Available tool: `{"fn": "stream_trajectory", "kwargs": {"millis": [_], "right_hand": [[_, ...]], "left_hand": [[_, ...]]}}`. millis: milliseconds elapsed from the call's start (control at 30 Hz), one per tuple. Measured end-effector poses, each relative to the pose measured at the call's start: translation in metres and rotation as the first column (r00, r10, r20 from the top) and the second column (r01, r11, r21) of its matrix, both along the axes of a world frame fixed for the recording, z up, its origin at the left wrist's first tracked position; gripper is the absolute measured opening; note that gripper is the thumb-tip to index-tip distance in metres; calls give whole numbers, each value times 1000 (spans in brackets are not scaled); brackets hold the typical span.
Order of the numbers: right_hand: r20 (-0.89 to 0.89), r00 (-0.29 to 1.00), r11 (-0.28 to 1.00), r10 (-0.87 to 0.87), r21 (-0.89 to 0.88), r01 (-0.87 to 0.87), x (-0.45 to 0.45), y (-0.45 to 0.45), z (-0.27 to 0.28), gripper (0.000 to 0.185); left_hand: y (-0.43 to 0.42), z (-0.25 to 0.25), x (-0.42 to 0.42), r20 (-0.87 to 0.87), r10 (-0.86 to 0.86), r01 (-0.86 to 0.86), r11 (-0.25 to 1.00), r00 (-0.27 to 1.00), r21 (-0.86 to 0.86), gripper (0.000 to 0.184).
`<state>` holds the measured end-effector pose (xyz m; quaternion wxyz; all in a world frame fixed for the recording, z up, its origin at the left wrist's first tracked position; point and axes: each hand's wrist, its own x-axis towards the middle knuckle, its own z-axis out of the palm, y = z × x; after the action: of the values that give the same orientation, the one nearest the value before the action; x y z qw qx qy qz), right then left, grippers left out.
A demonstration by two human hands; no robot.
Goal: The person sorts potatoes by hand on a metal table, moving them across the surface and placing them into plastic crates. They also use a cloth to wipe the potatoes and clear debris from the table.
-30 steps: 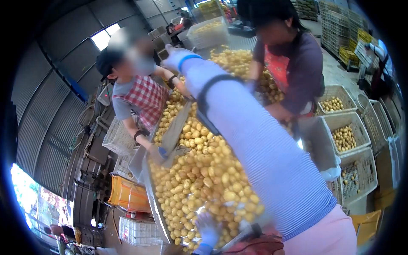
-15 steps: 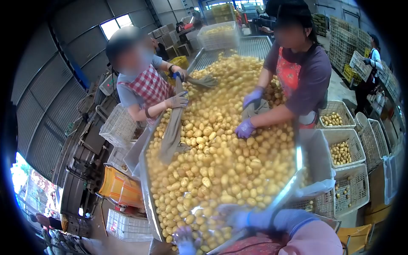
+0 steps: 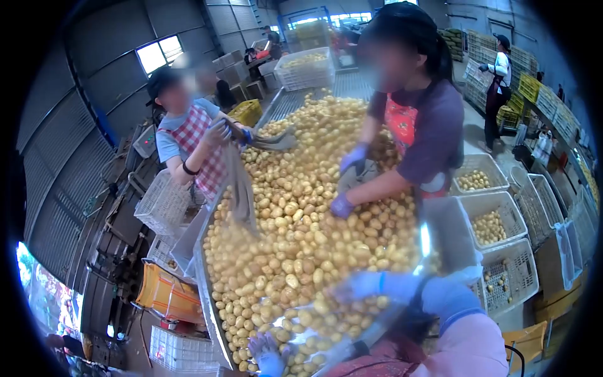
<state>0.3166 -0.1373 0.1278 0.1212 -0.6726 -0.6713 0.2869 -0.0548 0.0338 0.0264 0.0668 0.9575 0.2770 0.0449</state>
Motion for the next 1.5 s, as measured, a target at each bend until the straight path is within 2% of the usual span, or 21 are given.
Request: {"fn": "stream_trajectory", "kwargs": {"millis": [100, 133, 167, 267, 367, 400, 467, 500, 533, 667, 700, 733, 767, 800, 900, 933, 1000, 1100, 1200, 1367, 1500], "right_hand": [[262, 932, 967, -252, 100, 233, 61, 62, 117, 49], [265, 891, 925, -368, 204, 321, 89, 94, 164, 52], [238, 847, 863, -475, 312, 396, 111, 122, 207, 56], [108, 694, 620, -712, 561, 549, 153, 175, 304, 59], [66, 564, 462, -823, 654, 599, 151, 194, 343, 44], [102, 579, 500, -809, 637, 587, 153, 198, 342, 43], [177, 617, 581, -767, 598, 552, 156, 210, 338, 41], [75, 675, 579, -734, 589, 564, 143, 202, 315, 40], [362, 690, 770, -627, 421, 479, 121, 187, 296, 44], [374, 928, 989, 5, 137, -60, 69, 122, 40, 63], [311, 933, 945, 183, -317, -79, 15, 93, 62, 67], [505, 863, 946, 20, 270, -180, 1, 52, -48, 48], [407, 913, 968, -28, 239, -77, -29, 29, -63, 51], [392, 901, 909, -186, 416, 7, -50, 20, -109, 48], [384, 916, 916, -113, 398, -53, -104, 5, -116, 48], [391, 917, 902, -73, 419, -107, -111, 6, -125, 48], [377, 925, 898, -44, 420, -129, -101, -11, -131, 56], [246, 963, 888, -109, 459, -16, -75, -53, -124, 63], [456, 878, 989, -146, 56, 136, -74, -76, -35, 63], [347, 911, 964, -225, 213, 157, -79, -54, -81, 66], [202, 952, 967, -232, 156, 202, -82, -27, -66, 52]], "left_hand": [[8, -61, 26, 110, -36, 17, 985, 993, 169, 86], [0, -45, 48, 117, -2, 16, 993, 993, -118, 92], [-12, -38, 65, 135, 7, 9, 993, 991, -115, 92], [-34, -61, 92, -160, 29, 24, 947, 987, 320, 90], [-34, -30, 77, -26, -140, 138, 989, 990, -54, 86], [-32, -25, 73, -30, -134, 133, 991, 991, -28, 84], [-28, -18, 59, -36, -108, 109, 994, 994, 21, 79], [-27, -5, 55, -176, -47, 10, 979, 983, -205, 90], [-20, -9, 44, -179, -37, 7, 986, 983, -164, 88], [0, -78, -33, -146, 14, -13, 1000, 989, 7, 78], [3, -85, -37, -145, 28, -21, 998, 989, 53, 76], [5, -84, -29, -120, 51, -40, 995, 991, 90, 77], [2, -67, -10, -101, 70, -58, 991, 992, 121, 78], [-4, -49, 10, -84, 87, -74, 986, 993, 147, 80], [-4, -79, 56, 72, -20, 22, 999, 997, -24, 82], [-15, -88, 73, 221, -88, 56, 988, 971, 147, 82], [-35, -71, 85, 69, -28, 13, 978, 997, 208, 81], [-49, -12, 67, -134, -125, 129, 991, 983, 20, 83], [-27, 8, 16, -195, -230, 226, 973, 954, -41, 82], [-9, 19, -8, -202, -45, 45, 999, 978, -1, 80], [-13, -9, 14, -132, 8, 0, 998, 991, 59, 78]]}}
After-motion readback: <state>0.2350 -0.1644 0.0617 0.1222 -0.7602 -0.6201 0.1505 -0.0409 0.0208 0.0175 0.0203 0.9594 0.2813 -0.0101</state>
